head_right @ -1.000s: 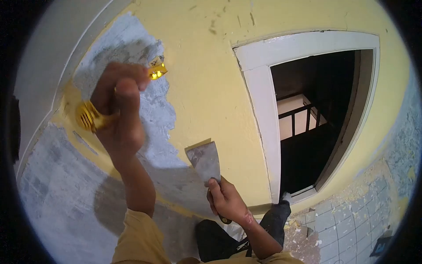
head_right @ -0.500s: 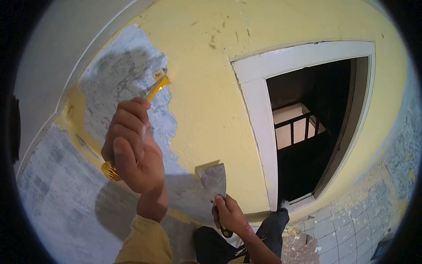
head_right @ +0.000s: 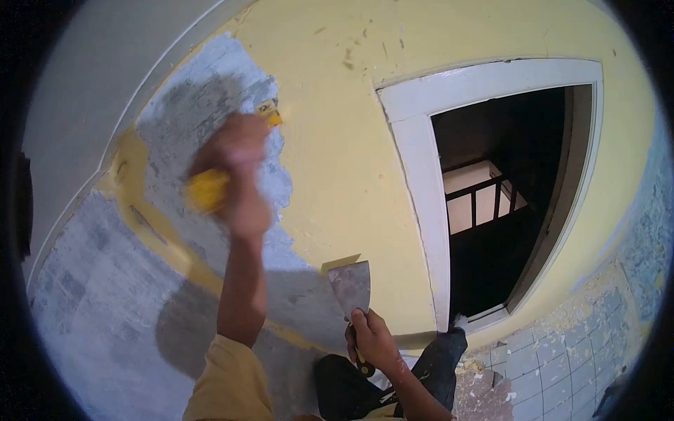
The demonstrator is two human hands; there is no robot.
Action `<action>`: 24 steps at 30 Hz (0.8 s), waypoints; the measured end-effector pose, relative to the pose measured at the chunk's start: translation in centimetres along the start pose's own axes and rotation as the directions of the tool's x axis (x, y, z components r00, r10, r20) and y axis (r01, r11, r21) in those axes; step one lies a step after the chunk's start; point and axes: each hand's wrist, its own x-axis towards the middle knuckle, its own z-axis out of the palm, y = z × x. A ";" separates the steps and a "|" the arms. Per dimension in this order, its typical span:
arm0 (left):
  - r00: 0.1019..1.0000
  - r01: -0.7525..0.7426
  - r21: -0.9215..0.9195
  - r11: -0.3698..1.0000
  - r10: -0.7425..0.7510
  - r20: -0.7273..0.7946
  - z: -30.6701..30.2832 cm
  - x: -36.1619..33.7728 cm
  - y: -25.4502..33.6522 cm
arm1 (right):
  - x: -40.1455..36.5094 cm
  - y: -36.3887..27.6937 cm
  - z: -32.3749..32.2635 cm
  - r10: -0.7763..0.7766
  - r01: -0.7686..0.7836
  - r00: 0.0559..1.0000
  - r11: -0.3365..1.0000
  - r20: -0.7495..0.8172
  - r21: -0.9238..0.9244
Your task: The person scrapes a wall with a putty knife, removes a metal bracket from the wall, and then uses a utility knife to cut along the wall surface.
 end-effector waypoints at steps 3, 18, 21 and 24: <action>0.993 -0.112 0.141 0.984 0.115 -0.012 0.8 0.4 -1.0 | -0.6 0.3 -0.1 0.005 -0.004 1.000 1.000 0.023 -0.013; 0.999 0.020 0.079 0.997 -0.023 0.040 0.1 -0.5 -3.5 | 0.2 0.9 -0.7 0.027 -0.027 0.998 1.000 -0.057 -0.013; 0.999 -0.035 -0.161 0.986 0.035 -0.002 -0.3 0.2 -1.2 | 0.5 1.2 -0.7 0.031 -0.032 0.998 0.999 -0.060 -0.005; 1.000 0.010 -0.321 0.947 -0.015 -0.012 -1.6 0.2 1.0 | 0.6 1.5 -0.7 0.032 -0.033 0.999 0.999 -0.042 -0.007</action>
